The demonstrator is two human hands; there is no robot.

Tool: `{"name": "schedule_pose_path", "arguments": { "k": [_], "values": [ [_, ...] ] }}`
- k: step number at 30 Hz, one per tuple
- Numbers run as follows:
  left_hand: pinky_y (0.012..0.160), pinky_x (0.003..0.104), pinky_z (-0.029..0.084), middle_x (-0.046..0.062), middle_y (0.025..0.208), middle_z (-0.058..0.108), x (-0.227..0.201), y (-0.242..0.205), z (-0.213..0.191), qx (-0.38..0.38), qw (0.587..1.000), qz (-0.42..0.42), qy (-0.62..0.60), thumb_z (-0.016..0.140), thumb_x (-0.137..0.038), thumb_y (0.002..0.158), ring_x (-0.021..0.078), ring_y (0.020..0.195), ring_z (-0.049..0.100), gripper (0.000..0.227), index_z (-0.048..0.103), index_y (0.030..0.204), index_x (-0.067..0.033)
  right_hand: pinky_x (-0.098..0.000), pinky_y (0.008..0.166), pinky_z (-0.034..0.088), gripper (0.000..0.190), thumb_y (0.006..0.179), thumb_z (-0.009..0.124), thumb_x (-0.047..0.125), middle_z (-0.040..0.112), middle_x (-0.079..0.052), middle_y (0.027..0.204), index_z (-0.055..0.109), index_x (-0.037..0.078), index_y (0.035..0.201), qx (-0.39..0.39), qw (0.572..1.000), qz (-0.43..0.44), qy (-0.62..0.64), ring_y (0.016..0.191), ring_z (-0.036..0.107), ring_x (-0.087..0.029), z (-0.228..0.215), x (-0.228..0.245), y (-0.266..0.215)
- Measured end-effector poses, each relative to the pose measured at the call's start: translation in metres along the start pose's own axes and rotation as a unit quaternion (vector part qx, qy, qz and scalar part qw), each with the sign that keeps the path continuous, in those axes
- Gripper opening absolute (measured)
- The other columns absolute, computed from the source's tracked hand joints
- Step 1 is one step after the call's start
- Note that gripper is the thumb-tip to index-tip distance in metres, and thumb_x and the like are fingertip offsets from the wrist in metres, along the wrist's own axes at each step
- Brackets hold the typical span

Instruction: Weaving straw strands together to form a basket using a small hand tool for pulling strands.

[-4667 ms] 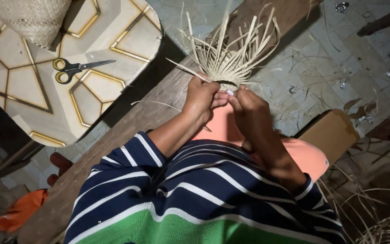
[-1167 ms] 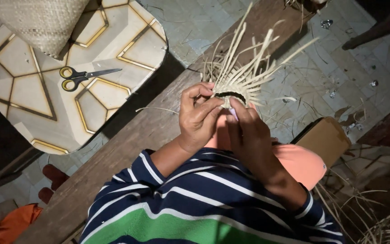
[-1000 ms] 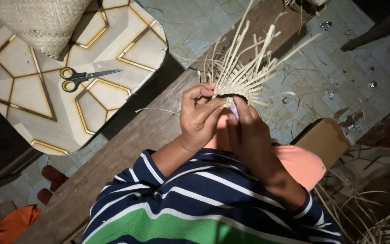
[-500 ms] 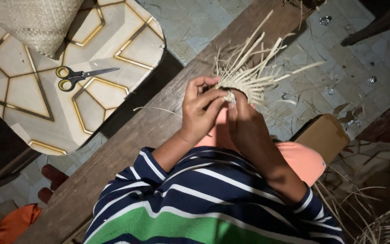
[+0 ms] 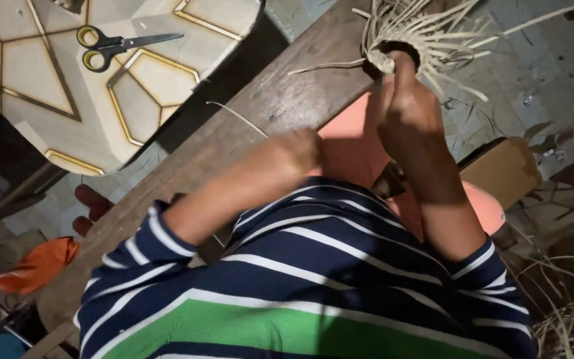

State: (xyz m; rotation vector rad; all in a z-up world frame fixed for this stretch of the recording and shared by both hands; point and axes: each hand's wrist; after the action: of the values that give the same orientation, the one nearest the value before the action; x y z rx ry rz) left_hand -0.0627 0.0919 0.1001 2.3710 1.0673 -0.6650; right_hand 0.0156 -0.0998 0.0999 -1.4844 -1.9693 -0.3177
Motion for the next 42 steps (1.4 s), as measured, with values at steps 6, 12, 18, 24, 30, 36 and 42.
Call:
{"name": "schedule_pose_path", "arguments": {
  "k": [6,12,18,24,30,36,42],
  "values": [
    [0.059,0.040,0.043,0.012,0.067,0.055,0.007,0.003,0.061,-0.081,0.989,0.035,-0.122,0.058,-0.005,0.076,0.0287,0.062,0.055,0.010,0.056,0.067,-0.0021,-0.0489,0.048,0.032,0.032,0.097,0.031,0.018,0.050,-0.021,0.058,0.038,0.005,0.125,-0.014,0.999,-0.025,-0.032,0.049,0.047,-0.041,0.000,0.015,-0.013],
    [0.074,0.034,0.045,0.011,0.076,0.059,0.005,0.028,0.082,-0.148,0.802,-0.291,-0.500,0.064,-0.014,0.071,0.0216,0.073,0.060,0.008,0.066,0.075,-0.0069,-0.0588,0.059,0.042,0.029,0.096,0.036,0.017,0.057,-0.029,0.069,0.041,0.007,0.122,-0.082,0.992,-0.008,-0.099,0.069,0.057,-0.050,0.005,-0.002,-0.026],
    [0.075,0.043,0.048,0.013,0.086,0.059,0.014,0.031,0.030,-0.170,0.932,-0.224,-0.227,0.050,-0.028,0.090,0.0360,0.089,0.059,0.017,0.059,0.097,-0.0153,-0.0352,0.055,0.052,0.033,0.091,0.046,0.014,0.056,-0.005,0.073,0.042,0.016,0.124,-0.192,0.921,-0.153,-0.303,0.062,0.062,-0.026,0.034,-0.011,-0.031],
    [0.072,0.040,0.048,0.008,0.078,0.059,0.018,0.028,0.028,-0.270,0.922,-0.183,-0.210,0.053,-0.016,0.088,0.0329,0.082,0.060,0.009,0.059,0.092,-0.0114,-0.0361,0.048,0.050,0.024,0.094,0.042,0.020,0.057,-0.007,0.060,0.050,0.013,0.115,-0.156,0.945,-0.126,-0.260,0.051,0.061,-0.026,0.031,0.010,-0.035],
    [0.069,0.039,0.048,0.009,0.079,0.057,0.013,0.022,0.011,-0.269,0.934,-0.202,-0.117,0.061,-0.021,0.083,0.0315,0.077,0.060,0.008,0.063,0.085,-0.0133,-0.0348,0.046,0.050,0.024,0.093,0.047,0.022,0.056,-0.007,0.059,0.053,0.011,0.113,-0.193,0.922,-0.162,-0.294,0.051,0.061,-0.025,0.037,0.007,-0.031],
    [0.070,0.038,0.048,0.009,0.079,0.056,0.027,0.019,0.025,-0.295,0.922,-0.199,-0.151,0.063,-0.013,0.081,0.0323,0.077,0.059,0.006,0.067,0.085,-0.0118,-0.0434,0.060,0.052,0.026,0.094,0.042,0.019,0.059,-0.014,0.067,0.050,0.008,0.116,-0.095,0.967,-0.098,-0.216,0.063,0.063,-0.033,0.031,0.022,-0.032],
    [0.045,0.014,0.035,0.001,0.068,0.057,0.033,0.018,0.044,-0.239,0.831,-0.278,-0.419,0.061,-0.010,0.077,0.0021,0.051,0.044,0.011,0.066,0.087,-0.0066,-0.0442,0.079,0.049,0.029,0.094,0.040,0.024,0.061,-0.019,0.077,0.047,0.011,0.119,-0.033,0.984,-0.055,-0.165,0.081,0.063,-0.037,0.027,0.027,-0.032]
  ]
}}
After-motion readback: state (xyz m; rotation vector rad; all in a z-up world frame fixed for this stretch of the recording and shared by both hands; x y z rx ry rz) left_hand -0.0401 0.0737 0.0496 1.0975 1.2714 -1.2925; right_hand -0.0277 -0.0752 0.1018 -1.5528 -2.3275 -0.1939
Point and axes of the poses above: each hand's wrist, its own y-axis towards the middle knuckle, its own z-axis out of the palm, x = y × z
